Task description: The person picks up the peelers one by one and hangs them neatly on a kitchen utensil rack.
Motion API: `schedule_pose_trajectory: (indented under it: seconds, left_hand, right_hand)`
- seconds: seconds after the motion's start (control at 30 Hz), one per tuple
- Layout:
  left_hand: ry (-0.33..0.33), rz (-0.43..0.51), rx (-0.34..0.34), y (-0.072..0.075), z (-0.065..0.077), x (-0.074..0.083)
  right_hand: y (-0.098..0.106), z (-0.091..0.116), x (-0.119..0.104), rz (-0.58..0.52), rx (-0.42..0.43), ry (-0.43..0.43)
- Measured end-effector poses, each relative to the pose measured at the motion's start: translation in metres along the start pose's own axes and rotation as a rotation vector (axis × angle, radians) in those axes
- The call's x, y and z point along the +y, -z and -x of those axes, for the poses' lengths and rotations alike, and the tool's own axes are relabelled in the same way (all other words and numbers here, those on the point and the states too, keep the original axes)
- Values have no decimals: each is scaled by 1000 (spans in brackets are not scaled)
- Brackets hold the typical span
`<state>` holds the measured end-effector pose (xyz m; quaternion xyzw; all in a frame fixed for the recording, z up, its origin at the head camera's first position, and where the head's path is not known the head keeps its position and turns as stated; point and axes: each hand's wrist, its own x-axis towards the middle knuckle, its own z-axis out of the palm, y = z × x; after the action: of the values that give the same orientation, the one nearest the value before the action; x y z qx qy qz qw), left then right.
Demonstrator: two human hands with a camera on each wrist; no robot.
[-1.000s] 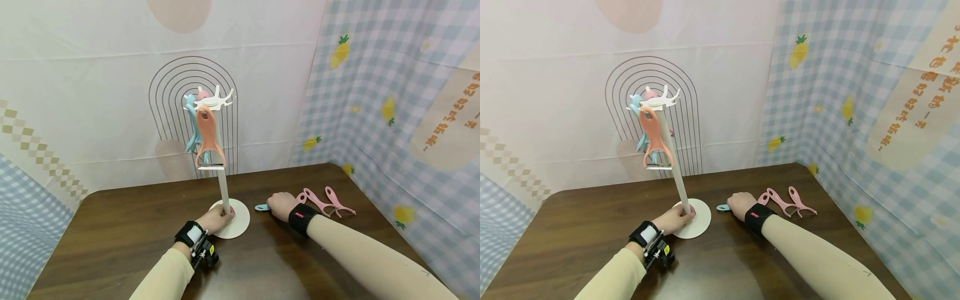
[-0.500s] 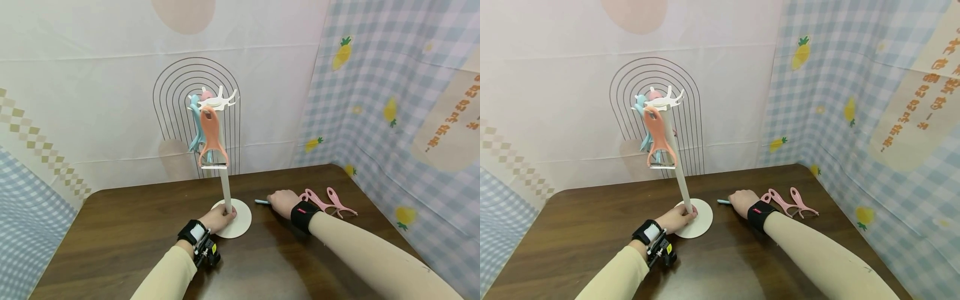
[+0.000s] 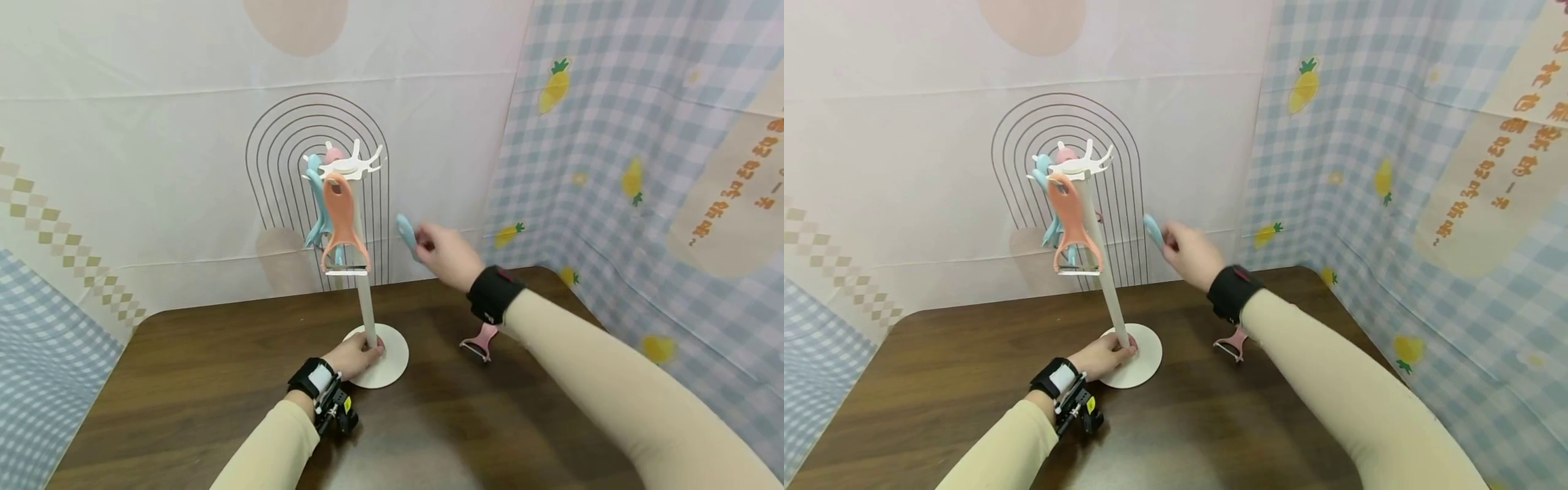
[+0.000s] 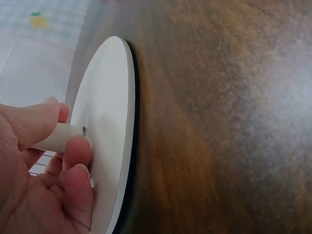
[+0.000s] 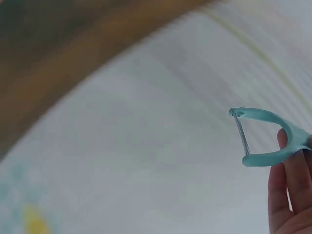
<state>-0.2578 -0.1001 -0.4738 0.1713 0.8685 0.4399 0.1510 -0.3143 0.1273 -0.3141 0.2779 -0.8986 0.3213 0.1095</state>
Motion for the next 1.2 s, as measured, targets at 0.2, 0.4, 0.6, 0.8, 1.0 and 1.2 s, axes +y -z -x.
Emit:
schedule_pose_trajectory:
  seconds: [0.2,0.4,0.6,0.8,1.0,1.2]
  left_hand:
    - [-26,0,14,0,2,2]
    - [-7,5,24,-2,1,1]
    - [0,-7,34,-2,0,0]
    - [8,-16,22,-1,2,4]
    - [7,-20,21,-1,2,4]
    - [11,-18,35,-2,1,2]
  right_hand:
    - [40,-34,-49,-201,116,35]
    - [59,-44,-79,-243,186,119]
    - [61,-47,-93,-232,204,139]
    - [57,-50,-98,-213,205,183]
    - [56,-49,-102,-186,207,206]
    - [54,-49,-104,-196,203,208]
